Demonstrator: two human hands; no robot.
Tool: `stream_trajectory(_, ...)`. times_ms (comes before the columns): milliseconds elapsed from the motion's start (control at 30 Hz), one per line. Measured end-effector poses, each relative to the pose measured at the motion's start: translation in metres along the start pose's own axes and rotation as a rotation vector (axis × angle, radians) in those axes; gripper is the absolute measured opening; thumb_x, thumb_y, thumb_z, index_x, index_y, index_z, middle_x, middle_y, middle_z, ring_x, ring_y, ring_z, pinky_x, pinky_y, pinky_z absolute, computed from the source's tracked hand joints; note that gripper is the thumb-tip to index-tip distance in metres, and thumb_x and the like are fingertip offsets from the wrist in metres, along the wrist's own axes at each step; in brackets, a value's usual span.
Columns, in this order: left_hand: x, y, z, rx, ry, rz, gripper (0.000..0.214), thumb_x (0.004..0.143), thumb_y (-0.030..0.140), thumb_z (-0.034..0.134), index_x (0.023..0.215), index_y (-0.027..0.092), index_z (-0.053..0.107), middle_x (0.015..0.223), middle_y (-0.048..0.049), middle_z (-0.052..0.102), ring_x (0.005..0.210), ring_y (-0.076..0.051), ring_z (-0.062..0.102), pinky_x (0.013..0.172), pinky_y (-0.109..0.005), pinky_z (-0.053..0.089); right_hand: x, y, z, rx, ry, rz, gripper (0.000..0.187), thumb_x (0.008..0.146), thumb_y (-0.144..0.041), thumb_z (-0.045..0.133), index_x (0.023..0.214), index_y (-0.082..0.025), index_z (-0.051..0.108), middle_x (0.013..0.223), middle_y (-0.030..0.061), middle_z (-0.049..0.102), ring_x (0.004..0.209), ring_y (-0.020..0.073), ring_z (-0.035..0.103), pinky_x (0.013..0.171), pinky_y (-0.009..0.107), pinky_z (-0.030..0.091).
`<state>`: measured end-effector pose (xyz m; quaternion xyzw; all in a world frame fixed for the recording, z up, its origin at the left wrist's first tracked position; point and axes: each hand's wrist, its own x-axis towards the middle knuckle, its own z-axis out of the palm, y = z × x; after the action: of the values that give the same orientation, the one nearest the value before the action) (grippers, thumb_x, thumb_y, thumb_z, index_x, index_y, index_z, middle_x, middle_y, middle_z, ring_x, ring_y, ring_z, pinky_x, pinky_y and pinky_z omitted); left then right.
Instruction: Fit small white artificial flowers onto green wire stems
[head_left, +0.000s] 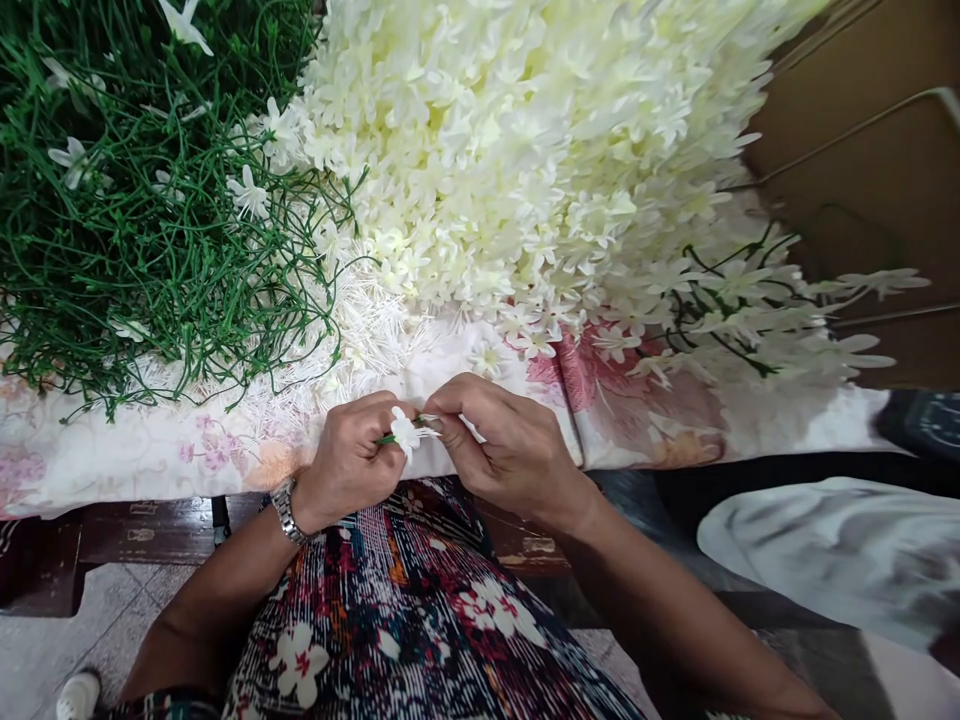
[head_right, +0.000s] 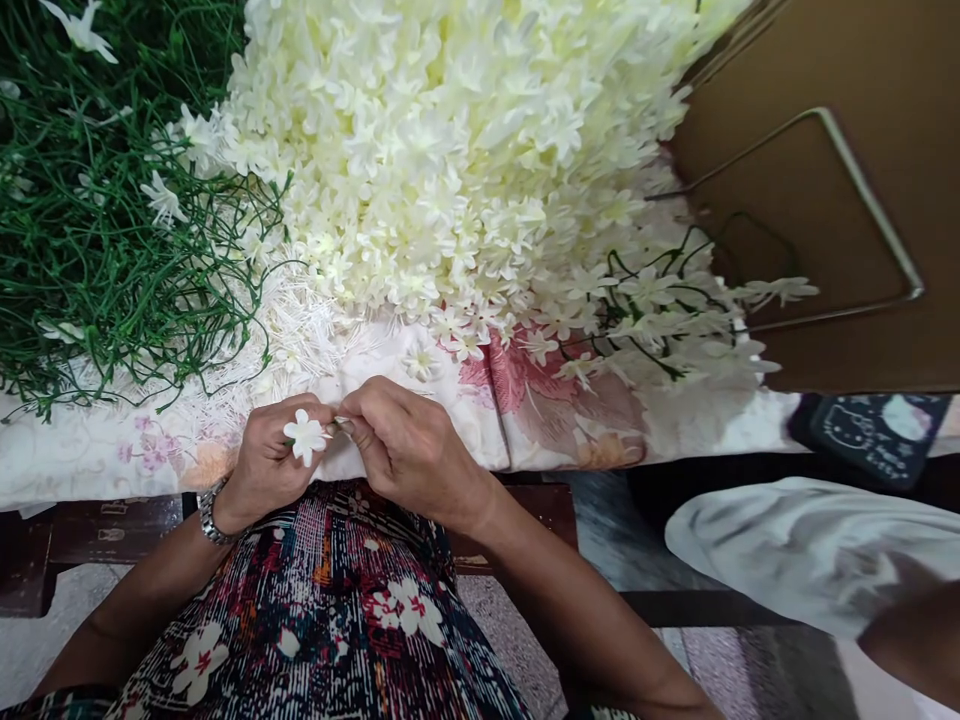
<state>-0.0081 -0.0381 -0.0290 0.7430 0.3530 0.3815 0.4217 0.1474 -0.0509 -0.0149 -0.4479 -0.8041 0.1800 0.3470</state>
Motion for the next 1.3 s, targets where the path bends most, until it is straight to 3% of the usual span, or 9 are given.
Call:
stream_trajectory(200,0.001,0.002,-0.001,-0.011,-0.002,-0.027,0.018,0.065,0.0,0.042,0.065,0.016,0.05,0.056,0.0041,0.039,0.052,-0.007,0.036,0.049,-0.021,0.03,0.0,0.001,-0.004,0.068,-0.015,0.005,0.009,0.078,-0.008,0.046,0.082,-0.016,0.049,0.07,0.0029,0.056,0.065,0.0096,0.052,0.058,0.022,0.044)
stream_trajectory(467,-0.002,0.001,0.0,0.012,-0.014,0.0,0.024,0.065,-0.001,0.044,0.077,0.016,0.056,0.06,0.0028,0.043,0.055,-0.008,0.04,0.052,-0.022,0.034,0.002,0.002,-0.019,0.184,-0.167,0.113,0.012,0.078,-0.012,0.047,0.086,-0.018,0.053,0.075,0.0016,0.059,0.069,0.009,0.055,0.06,0.022,0.044)
stream_trajectory(867,0.0,0.003,0.0,0.05,-0.042,0.001,0.021,0.066,0.003,0.04,0.074,0.017,0.053,0.063,0.0011,0.048,0.056,-0.009,0.042,0.053,-0.023,0.038,0.004,0.004,-0.025,-0.031,-0.217,-0.018,0.008,0.077,-0.013,0.043,0.079,-0.019,0.047,0.068,0.0021,0.052,0.063,0.0119,0.049,0.056,0.026,0.041)
stream_trajectory(1300,0.0,0.003,0.001,0.075,-0.025,0.032,0.017,0.061,0.001,0.038,0.061,0.017,0.045,0.054,0.0036,0.036,0.049,-0.008,0.033,0.047,-0.021,0.029,0.003,0.007,-0.018,0.008,-0.206,-0.016,0.011,0.074,-0.009,0.043,0.077,-0.02,0.044,0.065,-0.0007,0.049,0.056,0.0088,0.047,0.05,0.022,0.037)
